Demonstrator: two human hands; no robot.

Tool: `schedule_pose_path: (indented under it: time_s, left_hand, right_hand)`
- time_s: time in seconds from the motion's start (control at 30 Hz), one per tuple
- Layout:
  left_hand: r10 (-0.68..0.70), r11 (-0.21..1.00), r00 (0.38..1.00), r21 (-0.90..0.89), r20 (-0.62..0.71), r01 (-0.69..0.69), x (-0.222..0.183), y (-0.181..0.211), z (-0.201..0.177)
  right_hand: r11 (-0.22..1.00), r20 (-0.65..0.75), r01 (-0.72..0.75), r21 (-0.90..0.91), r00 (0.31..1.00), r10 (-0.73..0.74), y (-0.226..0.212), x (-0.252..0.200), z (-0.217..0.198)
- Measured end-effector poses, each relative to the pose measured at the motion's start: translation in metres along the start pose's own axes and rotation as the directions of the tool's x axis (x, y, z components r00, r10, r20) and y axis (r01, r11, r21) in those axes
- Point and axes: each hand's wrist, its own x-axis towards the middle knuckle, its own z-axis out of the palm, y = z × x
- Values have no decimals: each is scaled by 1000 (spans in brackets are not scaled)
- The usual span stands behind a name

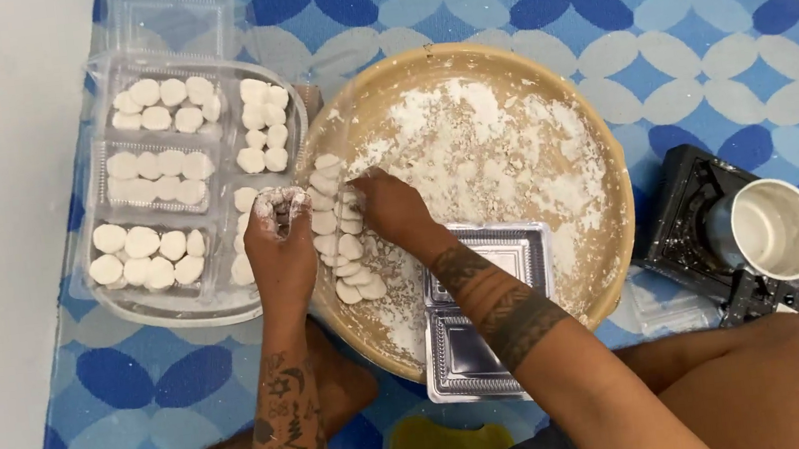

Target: The person places circular food items from a large tray into plastic containers by hand.

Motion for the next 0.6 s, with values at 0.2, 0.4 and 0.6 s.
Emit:
schedule_pose_path:
  time_s: [0.2,0.4,0.6]
  left_hand:
    - [8,978,998,210,65,-21,-20,8,10]
    - [256,899,917,274,308,-342,-51,-4,43]
    - [203,856,790,286,579,-430,-70,-37,61]
  right_hand:
    - [984,-74,-91,153,992,103,2,-15,-23]
    - [858,-352,247,451,932,-83,53,-113,-85]
    - [954,-90,-234,186,963,254,116,-137,-94]
